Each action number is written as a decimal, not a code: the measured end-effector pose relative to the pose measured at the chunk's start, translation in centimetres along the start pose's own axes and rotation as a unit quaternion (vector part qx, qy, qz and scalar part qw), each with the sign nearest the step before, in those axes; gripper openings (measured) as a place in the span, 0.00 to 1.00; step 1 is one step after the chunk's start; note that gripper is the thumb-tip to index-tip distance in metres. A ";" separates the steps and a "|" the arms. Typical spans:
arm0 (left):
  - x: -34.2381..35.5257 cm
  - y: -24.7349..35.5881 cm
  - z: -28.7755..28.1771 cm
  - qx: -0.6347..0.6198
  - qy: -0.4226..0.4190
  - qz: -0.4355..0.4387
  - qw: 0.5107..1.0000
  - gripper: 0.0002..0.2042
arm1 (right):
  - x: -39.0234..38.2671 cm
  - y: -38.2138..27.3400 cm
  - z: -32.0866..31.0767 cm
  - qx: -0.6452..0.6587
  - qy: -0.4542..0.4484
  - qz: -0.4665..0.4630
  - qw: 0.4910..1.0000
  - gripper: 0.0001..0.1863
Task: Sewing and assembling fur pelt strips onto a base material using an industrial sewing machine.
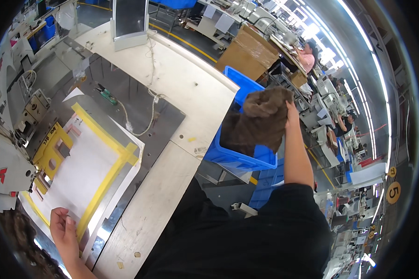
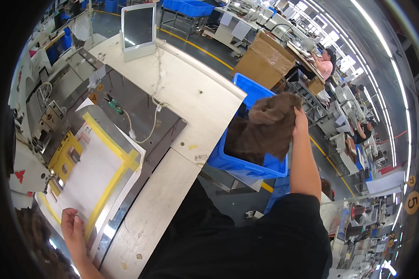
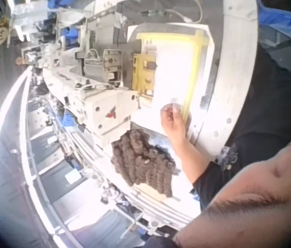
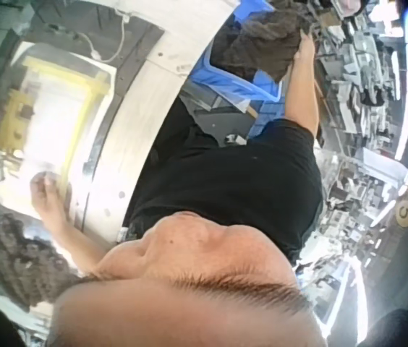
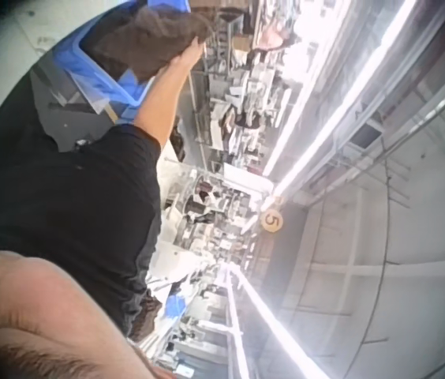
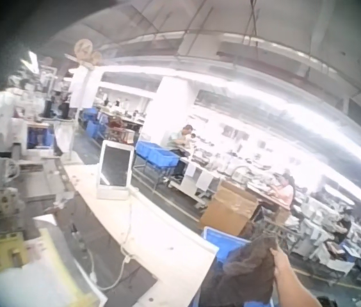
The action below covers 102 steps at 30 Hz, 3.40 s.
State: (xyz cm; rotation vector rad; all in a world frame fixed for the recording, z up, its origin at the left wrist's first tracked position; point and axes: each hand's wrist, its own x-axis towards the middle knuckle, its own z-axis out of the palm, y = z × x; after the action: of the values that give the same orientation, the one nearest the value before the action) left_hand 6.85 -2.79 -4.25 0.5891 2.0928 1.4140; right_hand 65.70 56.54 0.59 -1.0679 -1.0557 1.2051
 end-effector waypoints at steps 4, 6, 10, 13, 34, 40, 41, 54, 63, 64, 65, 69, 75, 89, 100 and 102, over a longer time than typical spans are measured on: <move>1.4 0.4 -0.1 0.007 -0.016 0.003 1.000 0.13 | 1.5 6.8 -8.4 -0.131 0.040 0.082 0.987 0.21; 1.9 0.6 -0.2 0.012 -0.016 0.006 1.000 0.14 | 0.7 9.8 -9.1 -0.403 0.092 0.184 0.892 0.23; 0.7 0.6 -2.0 -0.005 -0.021 0.026 0.999 0.13 | -1.1 14.2 -4.7 -0.596 0.034 0.238 0.766 0.31; -2.5 0.3 -2.6 0.006 0.002 0.027 1.000 0.09 | -0.4 14.3 2.6 -0.705 -0.058 0.174 0.685 0.35; -13.7 4.4 -26.0 0.550 0.146 -0.279 0.774 0.19 | -20.9 13.1 37.6 -0.283 -0.581 -0.289 0.706 0.05; -33.4 3.8 -28.6 0.475 0.198 -0.565 0.645 0.29 | -18.1 15.7 36.4 -0.277 -0.593 -0.287 0.700 0.08; -36.0 2.9 -28.0 0.408 0.233 -0.608 0.640 0.30 | -18.8 14.4 36.5 -0.282 -0.595 -0.286 0.696 0.08; -54.7 -0.4 -23.5 0.079 0.393 -0.617 0.677 0.20 | -19.1 14.3 35.9 -0.333 -0.610 -0.351 0.628 0.09; -51.9 1.9 -22.3 -0.006 0.428 -0.715 0.553 0.15 | -18.8 14.6 35.9 -0.314 -0.617 -0.345 0.634 0.09; -51.3 2.0 -22.1 0.020 0.439 -0.723 0.533 0.19 | -18.8 14.5 35.9 -0.317 -0.613 -0.348 0.635 0.09; -50.9 1.9 -22.0 0.019 0.438 -0.723 0.534 0.19 | -18.8 14.5 35.9 -0.318 -0.613 -0.348 0.634 0.09; -55.4 0.4 -23.2 0.136 0.336 -0.711 0.603 0.11 | -18.0 15.9 36.1 -0.296 -0.628 -0.346 0.631 0.08; -56.9 -2.7 -24.3 0.189 0.220 -0.713 0.638 0.12 | -19.0 14.4 36.0 -0.305 -0.620 -0.352 0.632 0.08; -54.4 -4.2 -22.0 0.213 0.265 -0.785 0.518 0.20 | -18.4 14.8 35.4 -0.291 -0.620 -0.359 0.634 0.08; -62.2 -4.6 -18.7 -0.089 0.615 -0.613 0.487 0.08 | -19.2 15.0 35.9 -0.319 -0.616 -0.344 0.634 0.08; -63.3 -4.4 -18.7 -0.177 0.726 -0.482 0.458 0.10 | -19.5 14.9 36.0 -0.316 -0.610 -0.347 0.639 0.07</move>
State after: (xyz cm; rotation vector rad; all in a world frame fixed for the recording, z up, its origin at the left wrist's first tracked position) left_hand 42.40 -56.82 9.36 -2.4451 1.9645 1.4127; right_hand 26.41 40.02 -8.44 -0.0059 -2.7866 0.7715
